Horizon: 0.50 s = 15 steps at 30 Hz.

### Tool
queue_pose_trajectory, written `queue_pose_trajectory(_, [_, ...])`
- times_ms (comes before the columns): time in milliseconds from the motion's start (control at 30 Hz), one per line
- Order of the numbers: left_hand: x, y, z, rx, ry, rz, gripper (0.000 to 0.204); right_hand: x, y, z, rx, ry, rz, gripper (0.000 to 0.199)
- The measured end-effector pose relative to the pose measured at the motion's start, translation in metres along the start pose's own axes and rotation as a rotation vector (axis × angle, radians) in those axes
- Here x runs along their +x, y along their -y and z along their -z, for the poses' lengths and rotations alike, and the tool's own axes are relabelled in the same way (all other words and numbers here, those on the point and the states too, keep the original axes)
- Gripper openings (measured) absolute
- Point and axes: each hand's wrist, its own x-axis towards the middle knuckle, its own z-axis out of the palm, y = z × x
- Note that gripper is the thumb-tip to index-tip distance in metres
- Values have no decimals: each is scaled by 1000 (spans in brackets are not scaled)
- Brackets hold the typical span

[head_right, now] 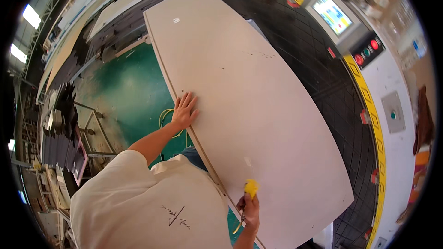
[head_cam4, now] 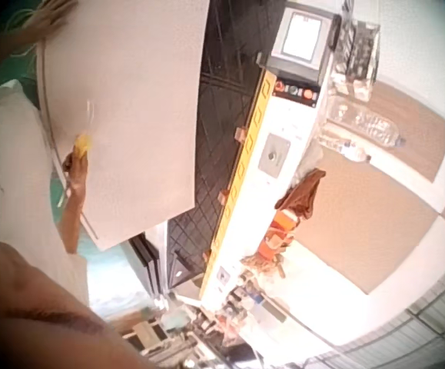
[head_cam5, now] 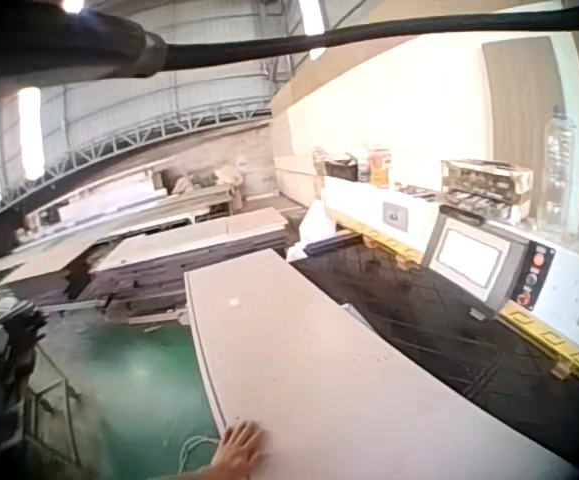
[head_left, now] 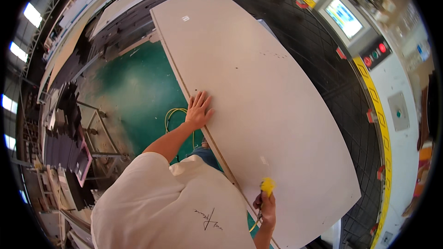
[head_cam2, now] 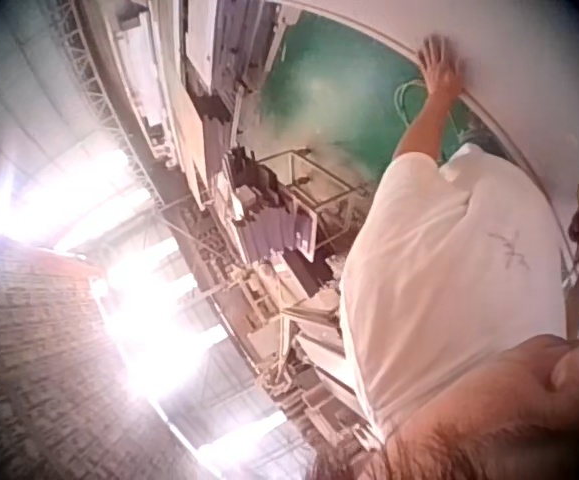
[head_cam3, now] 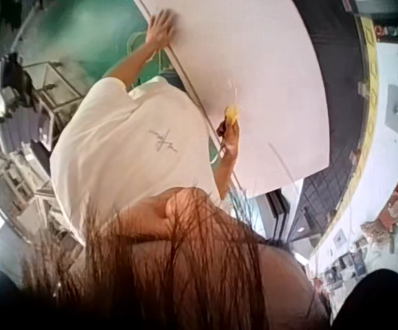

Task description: The person cleans a large white panel using a yellow air blower and a small white bottle of liquid. They apply the liquid to the panel surface and blow it with the air tool to remove dust or debris. The person also wipes the panel with their hand and moves it around the workspace.

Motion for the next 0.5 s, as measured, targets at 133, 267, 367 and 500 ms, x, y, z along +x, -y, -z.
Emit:
queue_pose_trajectory(133, [36, 55, 9, -57, -86, 9, 60, 35, 17, -87, -426, 148, -67, 20])
queue_pose_trajectory(267, [91, 125, 20, -98, -103, 22, 59, 91, 28, -169, -404, 160, -62, 21])
queue_pose_trajectory(367, [129, 179, 26, -102, -131, 15, 58, 129, 42, -242, -449, 209, -53, 23])
queue_pose_trajectory(500, [177, 236, 35, -118, -135, 38, 58, 177, 64, -321, -465, 221, -50, 24])
